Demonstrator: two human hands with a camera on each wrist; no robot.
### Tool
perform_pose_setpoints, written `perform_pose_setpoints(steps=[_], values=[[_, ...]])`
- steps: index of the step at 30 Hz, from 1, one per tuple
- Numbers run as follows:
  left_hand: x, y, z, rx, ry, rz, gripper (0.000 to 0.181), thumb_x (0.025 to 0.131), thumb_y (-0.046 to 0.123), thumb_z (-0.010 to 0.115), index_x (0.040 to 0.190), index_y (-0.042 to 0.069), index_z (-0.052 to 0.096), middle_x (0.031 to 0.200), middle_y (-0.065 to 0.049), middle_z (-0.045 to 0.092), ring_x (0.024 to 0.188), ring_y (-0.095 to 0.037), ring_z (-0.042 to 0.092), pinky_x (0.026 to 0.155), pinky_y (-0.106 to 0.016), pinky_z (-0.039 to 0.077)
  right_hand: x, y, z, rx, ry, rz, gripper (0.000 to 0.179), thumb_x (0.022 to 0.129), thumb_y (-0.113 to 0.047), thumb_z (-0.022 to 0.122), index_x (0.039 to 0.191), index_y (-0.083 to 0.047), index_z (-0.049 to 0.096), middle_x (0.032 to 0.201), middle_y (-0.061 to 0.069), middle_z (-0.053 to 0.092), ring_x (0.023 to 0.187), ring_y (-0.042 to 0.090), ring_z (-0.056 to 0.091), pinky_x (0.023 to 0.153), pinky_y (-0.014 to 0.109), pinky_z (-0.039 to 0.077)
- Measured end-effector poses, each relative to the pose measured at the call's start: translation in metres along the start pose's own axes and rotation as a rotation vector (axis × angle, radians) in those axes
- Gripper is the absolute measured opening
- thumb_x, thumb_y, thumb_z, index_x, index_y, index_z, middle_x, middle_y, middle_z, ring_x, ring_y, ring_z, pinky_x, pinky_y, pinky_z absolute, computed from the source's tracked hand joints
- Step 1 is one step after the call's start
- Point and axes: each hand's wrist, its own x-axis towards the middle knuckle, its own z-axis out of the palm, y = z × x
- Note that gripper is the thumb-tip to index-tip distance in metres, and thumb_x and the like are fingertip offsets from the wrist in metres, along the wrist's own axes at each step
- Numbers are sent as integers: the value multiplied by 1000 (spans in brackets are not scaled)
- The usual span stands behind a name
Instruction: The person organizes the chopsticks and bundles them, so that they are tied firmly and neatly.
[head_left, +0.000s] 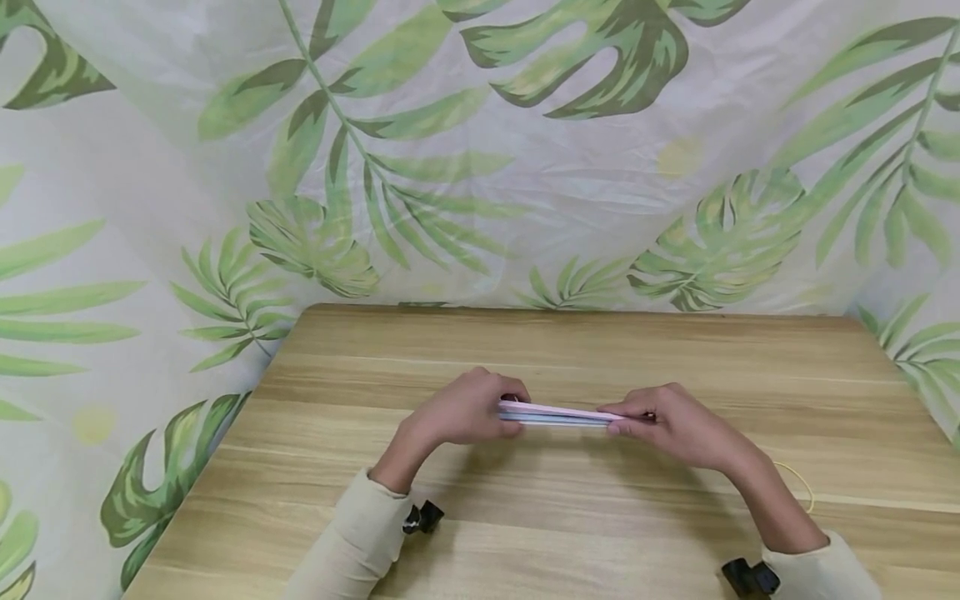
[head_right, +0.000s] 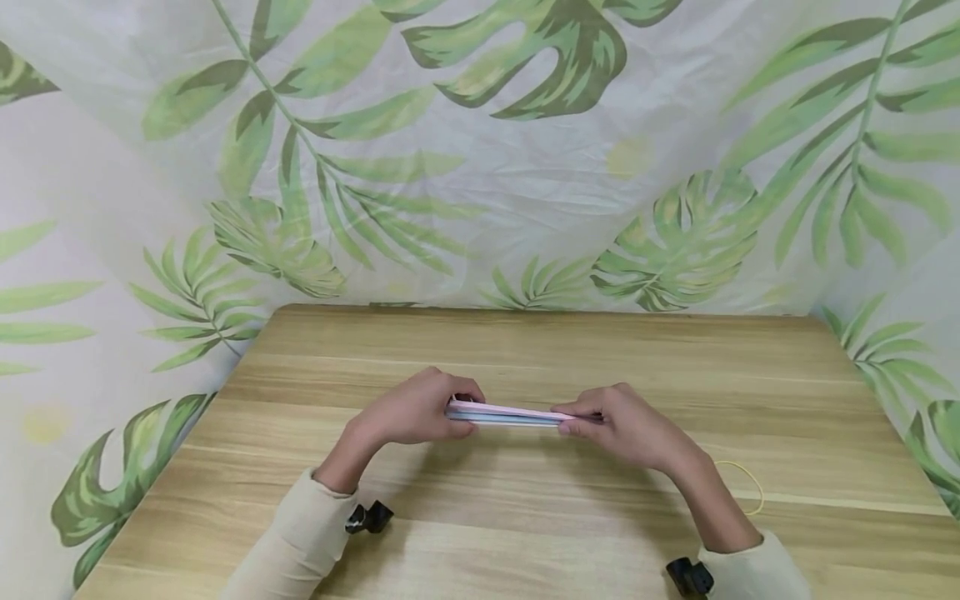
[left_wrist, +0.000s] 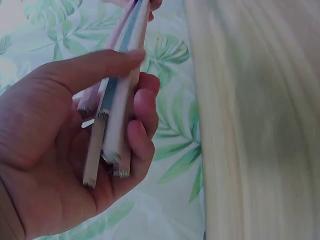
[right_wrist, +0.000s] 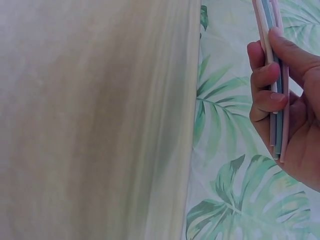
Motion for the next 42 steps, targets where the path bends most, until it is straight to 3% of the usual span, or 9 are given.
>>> perform_pose_setpoints(steps=[5, 12, 17, 21, 27, 35, 42], values=[[-2, -2, -4, 11, 56, -10, 19, 93, 30, 84, 108, 21, 77, 87, 11, 72, 69, -6, 58, 67, -27, 49, -2, -1, -4, 21, 32, 6, 30, 103, -24, 71, 128, -9, 79, 94, 4, 76, 70, 1, 51, 62, 23, 47], [1, 0, 1, -12, 112, 1, 26, 90, 29, 86, 111, 17, 78, 93, 7, 76, 73, -7, 62, 69, -27, 52, -4, -5, -5, -16, 62, 27, 29, 103, -24, 72, 128, -11, 79, 94, 1, 77, 70, 2, 52, 63, 24, 47], [4, 5, 8, 100, 131, -7, 22, 91, 34, 84, 106, 18, 79, 85, 8, 73, 67, -6, 58, 63, -25, 49, -3, -11, -4, -70, 62, 38, 30, 102, -24, 73, 128, -11, 79, 93, 0, 77, 68, 1, 50, 62, 23, 47], [6, 8, 15, 183, 126, -11, 10, 92, 30, 79, 93, 21, 74, 71, 12, 61, 59, -5, 48, 55, -25, 41, -3, -16, -2, -125, 61, 32, 31, 100, -24, 75, 128, -12, 79, 89, -4, 74, 68, 1, 49, 61, 23, 46], [8, 13, 22, 295, 132, -17, 23, 91, 29, 76, 78, 23, 58, 61, 12, 45, 56, -7, 39, 48, -26, 34, -3, -20, 0, -160, 67, 8, 28, 99, -29, 76, 124, -18, 81, 88, -9, 73, 69, 0, 50, 62, 23, 46], [12, 22, 34, 478, 174, -83, 39, 87, 34, 80, 64, 25, 51, 58, 9, 43, 54, -10, 39, 45, -29, 35, 0, -30, 5, -224, 53, 25, 9, 96, -34, 80, 98, -25, 79, 79, -18, 67, 66, -3, 51, 62, 22, 46], [12, 32, 37, 573, 214, -73, 45, 89, 34, 77, 59, 26, 45, 55, 8, 39, 53, -11, 35, 45, -28, 34, 1, -29, 9, -337, 72, 29, 23, 96, -32, 80, 79, -30, 65, 64, -20, 49, 58, -3, 40, 54, 21, 37]])
